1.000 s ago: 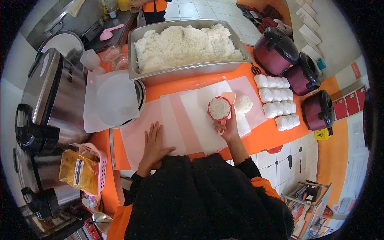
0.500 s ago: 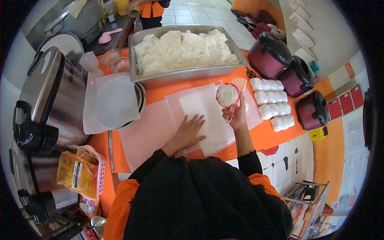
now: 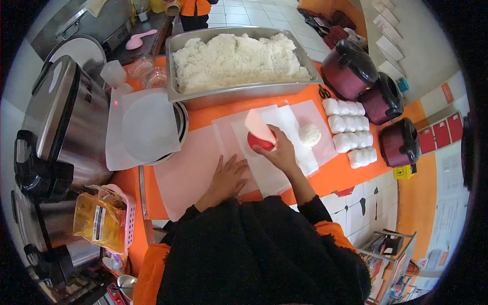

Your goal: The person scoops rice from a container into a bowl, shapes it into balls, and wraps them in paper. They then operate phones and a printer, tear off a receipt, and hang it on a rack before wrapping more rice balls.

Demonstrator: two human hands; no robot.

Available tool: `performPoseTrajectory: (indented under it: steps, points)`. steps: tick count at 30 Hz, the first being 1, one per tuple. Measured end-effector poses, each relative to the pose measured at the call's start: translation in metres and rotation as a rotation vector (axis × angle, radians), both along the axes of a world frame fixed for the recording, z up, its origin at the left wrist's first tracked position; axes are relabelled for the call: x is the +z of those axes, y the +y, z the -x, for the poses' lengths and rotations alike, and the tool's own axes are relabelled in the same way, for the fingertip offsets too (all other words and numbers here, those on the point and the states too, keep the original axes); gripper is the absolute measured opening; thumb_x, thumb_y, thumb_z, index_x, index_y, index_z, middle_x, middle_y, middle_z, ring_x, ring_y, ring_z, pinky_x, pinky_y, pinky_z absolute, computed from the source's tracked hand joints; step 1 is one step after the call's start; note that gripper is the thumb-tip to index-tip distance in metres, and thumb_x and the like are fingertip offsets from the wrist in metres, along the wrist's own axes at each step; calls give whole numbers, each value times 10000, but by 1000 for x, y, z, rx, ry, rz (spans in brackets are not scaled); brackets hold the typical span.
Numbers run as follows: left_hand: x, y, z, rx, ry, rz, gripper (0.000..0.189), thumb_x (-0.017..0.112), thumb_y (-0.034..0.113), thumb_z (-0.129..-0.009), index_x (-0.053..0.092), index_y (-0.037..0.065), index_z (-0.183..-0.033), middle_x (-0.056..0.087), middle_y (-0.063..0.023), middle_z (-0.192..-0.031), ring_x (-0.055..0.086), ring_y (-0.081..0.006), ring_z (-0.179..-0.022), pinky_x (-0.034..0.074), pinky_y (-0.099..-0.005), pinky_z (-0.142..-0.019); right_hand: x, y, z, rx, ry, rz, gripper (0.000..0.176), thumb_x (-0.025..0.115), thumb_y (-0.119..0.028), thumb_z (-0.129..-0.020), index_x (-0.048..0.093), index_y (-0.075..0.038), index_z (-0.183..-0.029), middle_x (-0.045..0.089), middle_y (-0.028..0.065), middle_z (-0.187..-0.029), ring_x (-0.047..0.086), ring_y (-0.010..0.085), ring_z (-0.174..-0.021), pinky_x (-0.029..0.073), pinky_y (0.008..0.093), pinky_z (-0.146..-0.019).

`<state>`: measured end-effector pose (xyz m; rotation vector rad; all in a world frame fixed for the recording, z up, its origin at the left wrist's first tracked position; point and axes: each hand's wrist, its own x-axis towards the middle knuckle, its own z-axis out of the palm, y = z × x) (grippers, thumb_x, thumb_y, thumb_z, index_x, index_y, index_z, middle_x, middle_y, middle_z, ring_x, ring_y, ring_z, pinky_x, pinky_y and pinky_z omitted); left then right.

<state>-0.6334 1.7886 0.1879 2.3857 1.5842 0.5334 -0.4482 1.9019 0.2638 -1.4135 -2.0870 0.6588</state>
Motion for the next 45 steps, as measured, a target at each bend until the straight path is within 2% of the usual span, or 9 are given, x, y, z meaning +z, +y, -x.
performPoseTrajectory:
  steps: [5,8,10,15,19,22,26,29,45]
  points:
    - [6,5,5,-10,-5,19,493,605,333,-865,506,87,-1281,471,-48,-1346,339,-303,-1337,177,-592,-1106,31,15,-12,-92,462,181,691,765,-390,-773,452,-66,-1297,600,134,-1156,617,190,-996,506,315,-818]
    - [30,15,11,-5,-280,76,570,678,293,-824,475,74,-1309,443,-96,-1369,342,-319,-1329,180,-547,-1123,62,23,-6,-133,644,261,487,626,-416,-885,478,-96,-1222,549,2,-711,469,105,-501,386,248,-449]
    - [67,33,7,18,-708,154,676,726,270,-794,423,77,-1366,377,-135,-1424,323,-326,-1341,170,-497,-1143,77,18,4,-71,833,646,406,534,-498,-913,515,-129,-1081,462,-47,-600,325,71,-419,263,232,-401]
    - [101,74,5,220,-906,-7,1027,790,228,-761,62,13,-1453,301,-163,-1429,331,-267,-1324,299,-422,-1087,86,13,69,157,1042,903,396,469,-515,-940,552,-138,-1025,509,-20,-649,336,55,-446,249,220,-418]
    - [128,112,42,243,-1492,-270,909,799,104,-735,207,43,-1423,410,-138,-1373,471,-253,-1235,415,-383,-1035,87,51,88,199,783,740,485,497,-546,-919,569,-122,-1144,500,-28,-681,380,64,-509,287,222,-448]
    - [150,145,94,346,-1247,-438,934,846,121,-663,267,26,-1389,468,-140,-1305,486,-255,-1208,423,-387,-1014,64,124,91,249,707,374,566,519,-542,-911,548,-96,-1257,506,-17,-662,465,84,-577,370,252,-507]
    - [159,189,163,487,-362,-395,937,891,232,-583,367,-14,-1320,492,-200,-1258,525,-332,-1135,431,-400,-975,76,224,75,169,-152,-97,435,517,-445,-918,570,-153,-1236,664,144,-808,660,246,-780,501,384,-666]
    - [156,229,164,680,-7,-41,879,834,434,-568,495,-46,-1222,561,-217,-1174,542,-365,-1094,421,-412,-957,70,273,85,222,-678,-329,412,502,-433,-921,581,-176,-1233,681,139,-846,666,302,-788,510,403,-720]
    - [159,273,180,575,166,265,781,776,518,-549,597,-16,-1090,657,-195,-1044,639,-354,-961,501,-408,-837,36,270,137,432,-489,-219,422,497,-450,-887,622,-160,-1167,674,161,-979,632,357,-945,498,452,-811]
